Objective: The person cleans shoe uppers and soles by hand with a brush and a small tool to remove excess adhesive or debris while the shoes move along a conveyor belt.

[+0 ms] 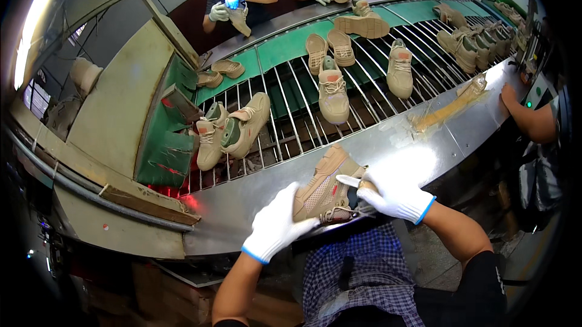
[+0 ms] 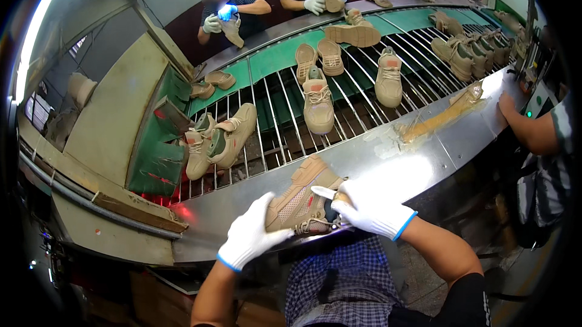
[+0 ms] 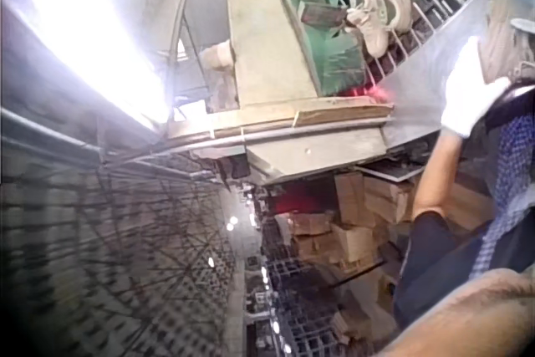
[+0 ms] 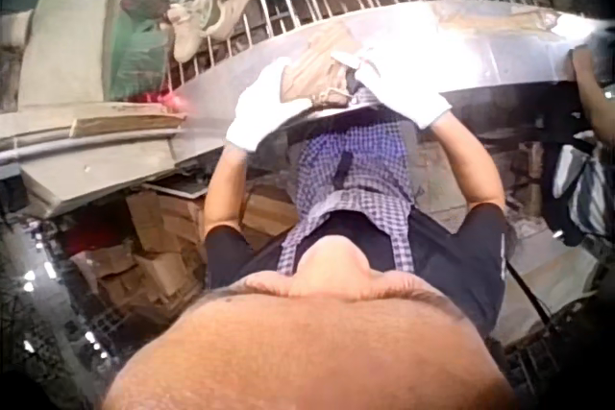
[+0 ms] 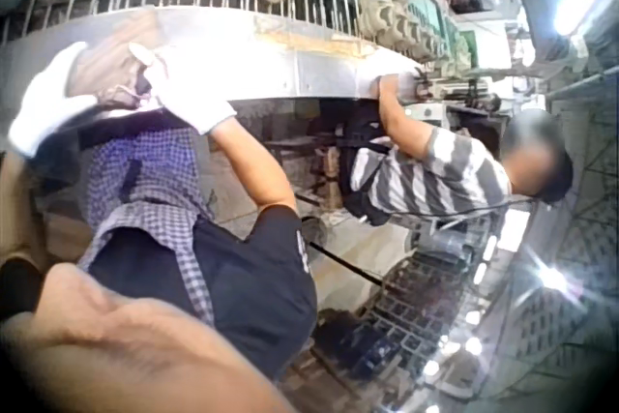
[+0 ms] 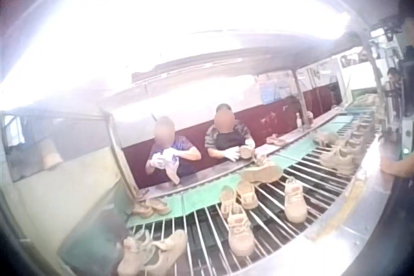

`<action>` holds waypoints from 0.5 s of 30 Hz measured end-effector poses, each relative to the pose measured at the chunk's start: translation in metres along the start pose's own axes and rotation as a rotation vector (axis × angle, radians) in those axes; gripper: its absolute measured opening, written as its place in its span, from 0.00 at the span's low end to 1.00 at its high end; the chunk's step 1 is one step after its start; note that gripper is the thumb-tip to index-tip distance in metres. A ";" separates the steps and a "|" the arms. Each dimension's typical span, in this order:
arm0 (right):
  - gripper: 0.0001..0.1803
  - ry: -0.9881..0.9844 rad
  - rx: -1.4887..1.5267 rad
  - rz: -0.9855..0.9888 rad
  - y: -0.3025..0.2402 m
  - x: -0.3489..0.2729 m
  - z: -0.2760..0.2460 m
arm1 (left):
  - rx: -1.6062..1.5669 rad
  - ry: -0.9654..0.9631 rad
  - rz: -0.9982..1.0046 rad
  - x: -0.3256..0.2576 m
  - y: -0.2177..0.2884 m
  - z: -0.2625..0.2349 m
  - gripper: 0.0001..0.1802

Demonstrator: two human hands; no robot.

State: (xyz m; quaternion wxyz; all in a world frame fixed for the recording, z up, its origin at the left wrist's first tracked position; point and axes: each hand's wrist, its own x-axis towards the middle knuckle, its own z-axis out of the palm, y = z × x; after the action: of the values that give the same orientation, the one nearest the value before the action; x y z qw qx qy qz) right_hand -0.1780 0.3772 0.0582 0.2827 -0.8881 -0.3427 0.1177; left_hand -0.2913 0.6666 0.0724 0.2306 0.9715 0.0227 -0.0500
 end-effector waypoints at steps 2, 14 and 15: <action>0.21 -0.051 -0.227 -0.109 -0.019 0.015 0.004 | -0.046 -0.036 0.095 0.028 -0.002 -0.007 0.56; 0.18 0.136 -0.165 -0.263 0.018 0.003 -0.002 | 0.017 -0.161 0.575 0.083 0.020 -0.018 0.43; 0.20 0.088 -0.143 -0.221 0.042 0.006 0.005 | 0.018 -0.158 0.606 0.086 0.024 -0.018 0.43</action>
State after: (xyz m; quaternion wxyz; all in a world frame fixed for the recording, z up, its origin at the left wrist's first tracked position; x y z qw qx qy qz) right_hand -0.1529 0.3581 0.0293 0.2448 -0.8672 -0.4330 0.0219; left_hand -0.2024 0.6553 0.0895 0.2273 0.9292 -0.2863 -0.0547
